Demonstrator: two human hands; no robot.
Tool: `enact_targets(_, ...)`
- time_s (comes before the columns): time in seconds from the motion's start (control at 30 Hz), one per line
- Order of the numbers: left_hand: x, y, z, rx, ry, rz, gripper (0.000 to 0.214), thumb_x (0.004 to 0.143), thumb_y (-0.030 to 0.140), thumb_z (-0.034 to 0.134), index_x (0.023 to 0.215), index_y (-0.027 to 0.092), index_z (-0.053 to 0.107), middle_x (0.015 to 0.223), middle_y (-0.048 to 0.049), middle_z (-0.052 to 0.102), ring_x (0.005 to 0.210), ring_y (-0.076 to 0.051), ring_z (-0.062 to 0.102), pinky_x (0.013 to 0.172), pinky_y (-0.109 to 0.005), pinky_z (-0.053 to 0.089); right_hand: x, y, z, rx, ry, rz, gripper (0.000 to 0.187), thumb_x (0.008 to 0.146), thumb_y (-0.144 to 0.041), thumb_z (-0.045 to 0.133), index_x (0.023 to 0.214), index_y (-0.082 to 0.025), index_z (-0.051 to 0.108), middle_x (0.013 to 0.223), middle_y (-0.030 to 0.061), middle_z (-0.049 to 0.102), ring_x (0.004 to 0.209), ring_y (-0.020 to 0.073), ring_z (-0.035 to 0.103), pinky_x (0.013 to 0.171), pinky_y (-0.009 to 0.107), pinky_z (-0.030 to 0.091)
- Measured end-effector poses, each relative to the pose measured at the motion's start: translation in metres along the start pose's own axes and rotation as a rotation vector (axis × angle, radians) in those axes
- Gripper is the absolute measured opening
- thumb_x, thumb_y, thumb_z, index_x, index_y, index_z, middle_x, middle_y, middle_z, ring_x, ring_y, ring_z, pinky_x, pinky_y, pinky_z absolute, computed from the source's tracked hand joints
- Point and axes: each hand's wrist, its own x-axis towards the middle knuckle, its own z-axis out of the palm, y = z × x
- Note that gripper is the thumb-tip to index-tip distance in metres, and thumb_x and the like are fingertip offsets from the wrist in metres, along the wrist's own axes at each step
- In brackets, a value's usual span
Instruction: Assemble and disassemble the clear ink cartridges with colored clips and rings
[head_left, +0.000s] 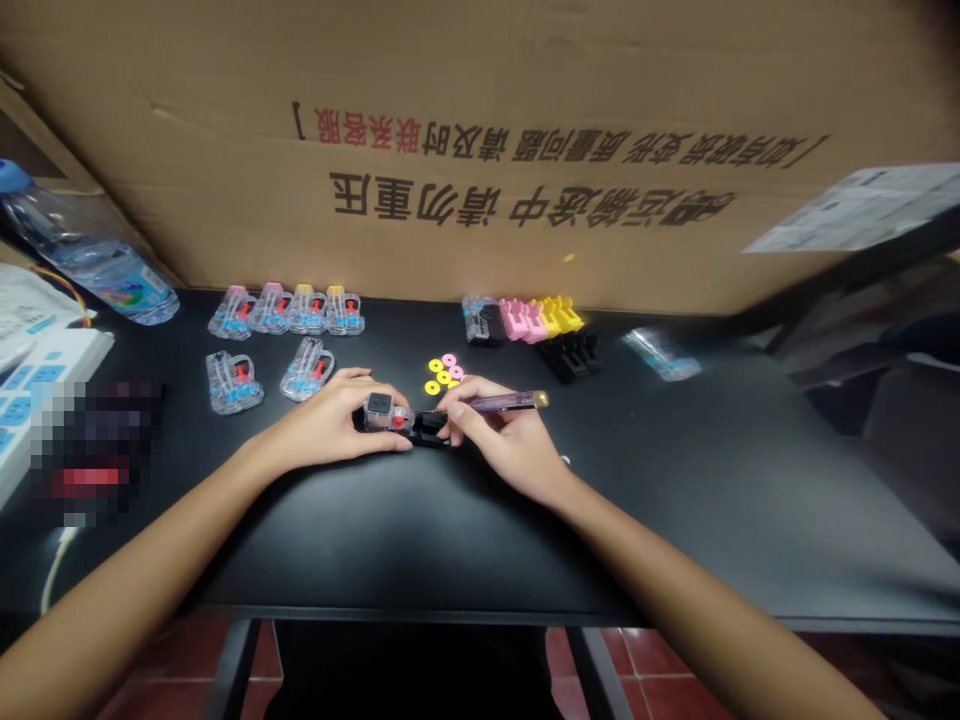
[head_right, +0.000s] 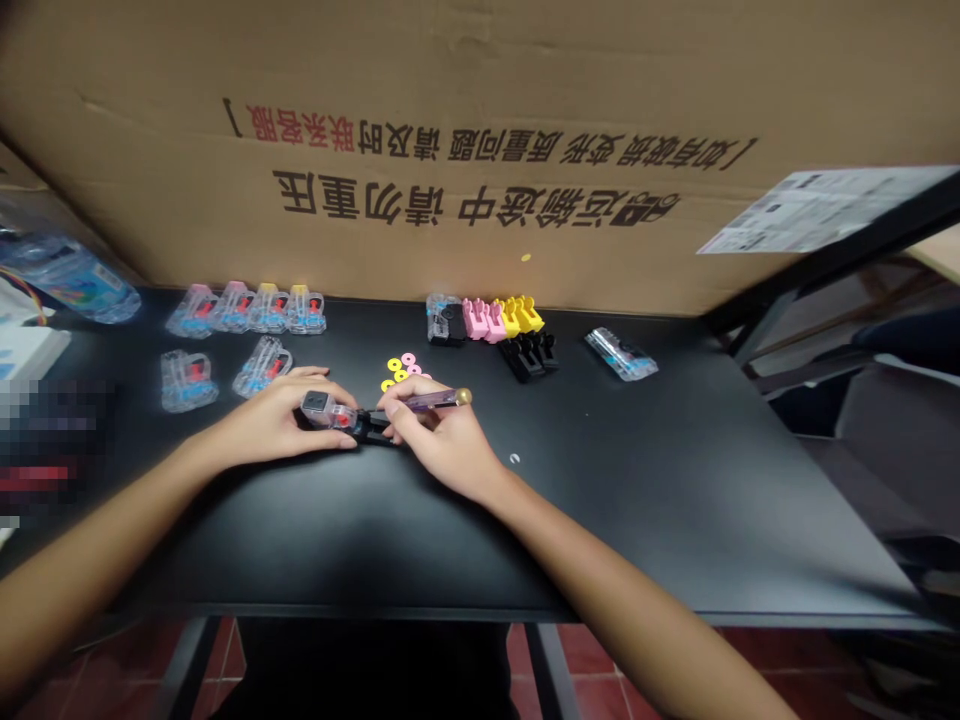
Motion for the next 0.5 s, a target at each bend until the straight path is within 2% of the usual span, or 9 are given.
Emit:
enact_targets(0.1, -0.001, 0.001, -0.001, 0.038, -0.018, -0.031, 0.041, 0.093, 0.061, 0.078, 0.116, 0.026, 0.078, 0.12, -0.0043, 0.081, 0.117, -0.026, 0.074, 0.133, -0.064, 0.023, 0.0, -0.001, 0.001, 0.002, 0.006, 0.002, 0.034, 0.096, -0.054, 0.075, 0.089, -0.021, 0.071, 0.08, 0.0013, 0.067, 0.067, 0.0166, 0.072, 0.068, 0.033, 0.065)
enact_targets(0.27, -0.006, -0.001, -0.007, 0.148, 0.03, -0.092, 0.054, 0.088, 0.067, 0.08, 0.123, 0.026, 0.076, 0.134, -0.0104, 0.077, 0.145, -0.036, 0.058, 0.131, -0.076, 0.012, 0.0, -0.001, 0.002, -0.008, 0.015, 0.004, 0.034, 0.095, -0.054, 0.075, 0.089, -0.021, 0.069, 0.079, 0.0012, 0.068, 0.067, 0.0168, 0.072, 0.067, 0.033, 0.065)
enact_targets(0.43, -0.007, -0.002, -0.01, 0.18, 0.037, -0.053, 0.058, 0.085, 0.069, 0.082, 0.124, 0.027, 0.075, 0.134, -0.0089, 0.076, 0.144, -0.035, 0.059, 0.133, -0.072, 0.014, -0.001, -0.001, 0.002, -0.013, 0.006, -0.004, 0.03, 0.098, -0.049, 0.073, 0.089, -0.021, 0.069, 0.08, 0.0011, 0.068, 0.067, 0.016, 0.071, 0.067, 0.031, 0.063)
enact_targets(0.5, -0.004, 0.001, -0.007, 0.134, 0.046, -0.007, 0.055, 0.085, 0.065, 0.084, 0.123, 0.026, 0.075, 0.129, -0.0081, 0.078, 0.133, -0.032, 0.067, 0.131, -0.064, 0.029, -0.001, -0.002, 0.001, -0.019, -0.004, -0.014, 0.027, 0.098, -0.047, 0.072, 0.09, -0.021, 0.07, 0.08, 0.0011, 0.068, 0.067, 0.0158, 0.07, 0.067, 0.031, 0.062)
